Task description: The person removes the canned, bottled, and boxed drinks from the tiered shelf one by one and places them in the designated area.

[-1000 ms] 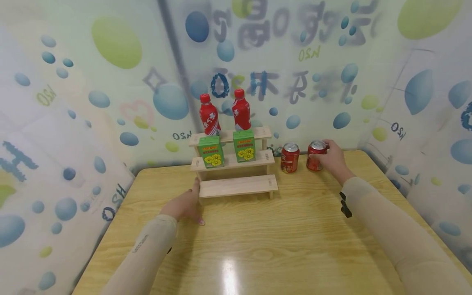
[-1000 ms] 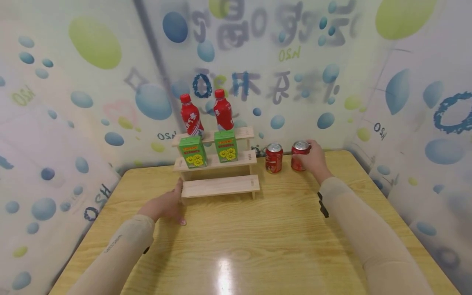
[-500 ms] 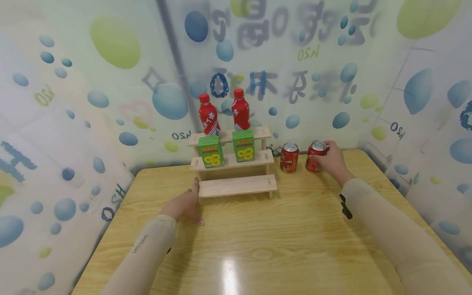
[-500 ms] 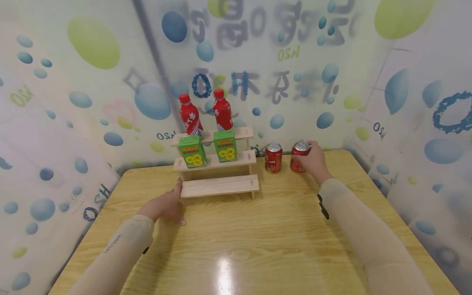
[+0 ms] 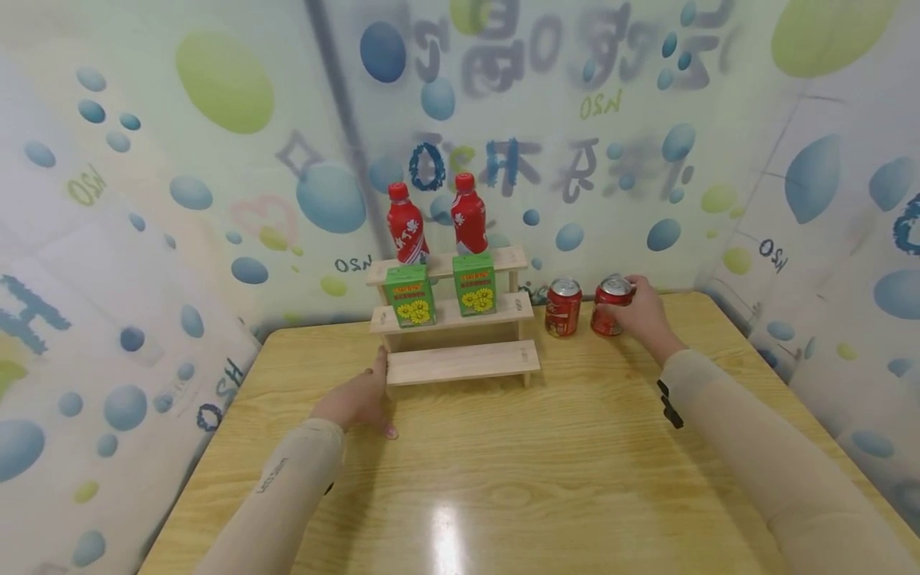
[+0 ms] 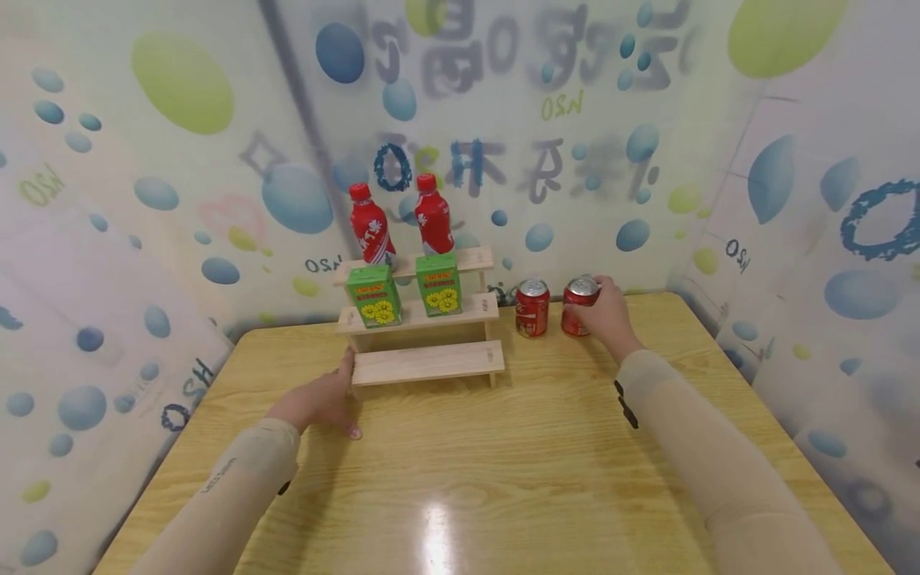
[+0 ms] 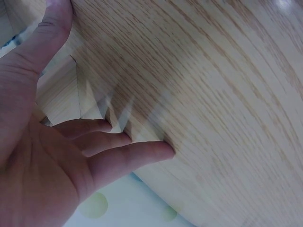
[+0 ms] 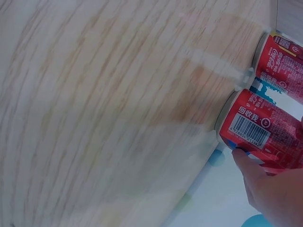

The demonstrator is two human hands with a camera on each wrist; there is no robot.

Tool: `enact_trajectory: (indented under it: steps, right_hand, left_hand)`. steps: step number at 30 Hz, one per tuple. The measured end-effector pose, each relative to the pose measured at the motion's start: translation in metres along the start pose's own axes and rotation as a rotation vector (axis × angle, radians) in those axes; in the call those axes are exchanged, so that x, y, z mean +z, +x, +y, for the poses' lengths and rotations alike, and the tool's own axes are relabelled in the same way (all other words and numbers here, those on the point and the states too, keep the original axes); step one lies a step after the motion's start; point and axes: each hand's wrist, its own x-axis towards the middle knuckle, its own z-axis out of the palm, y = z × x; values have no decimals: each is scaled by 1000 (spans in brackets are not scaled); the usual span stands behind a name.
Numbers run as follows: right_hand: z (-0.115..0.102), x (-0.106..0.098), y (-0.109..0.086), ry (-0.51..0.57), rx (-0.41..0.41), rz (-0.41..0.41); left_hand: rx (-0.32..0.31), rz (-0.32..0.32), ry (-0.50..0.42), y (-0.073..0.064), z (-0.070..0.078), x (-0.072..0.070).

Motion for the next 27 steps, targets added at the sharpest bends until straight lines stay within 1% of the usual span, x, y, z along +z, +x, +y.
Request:
enact_trajectory:
  steps: [7, 13, 18, 22, 24, 27]
  right_hand:
    - [3, 1, 3, -17, -10, -14]
    - [5, 0, 6, -20, -10, -37]
    - [-1, -3, 5, -79, -32, -68]
    - [-12, -10, 8, -140, -68, -78]
    - [-22, -15, 11, -159, -94, -66]
    - [-45, -23, 12, -180, -143, -45]
  left_hand:
    - [12, 3, 17, -1, 2, -1]
    - [14, 6, 23, 0, 1, 0]
    - [15, 6, 21, 0, 1, -1]
    - [7, 2, 12, 0, 0, 0]
    - [4, 2, 10, 0, 0, 1]
    - [8, 5, 15, 1, 0, 1]
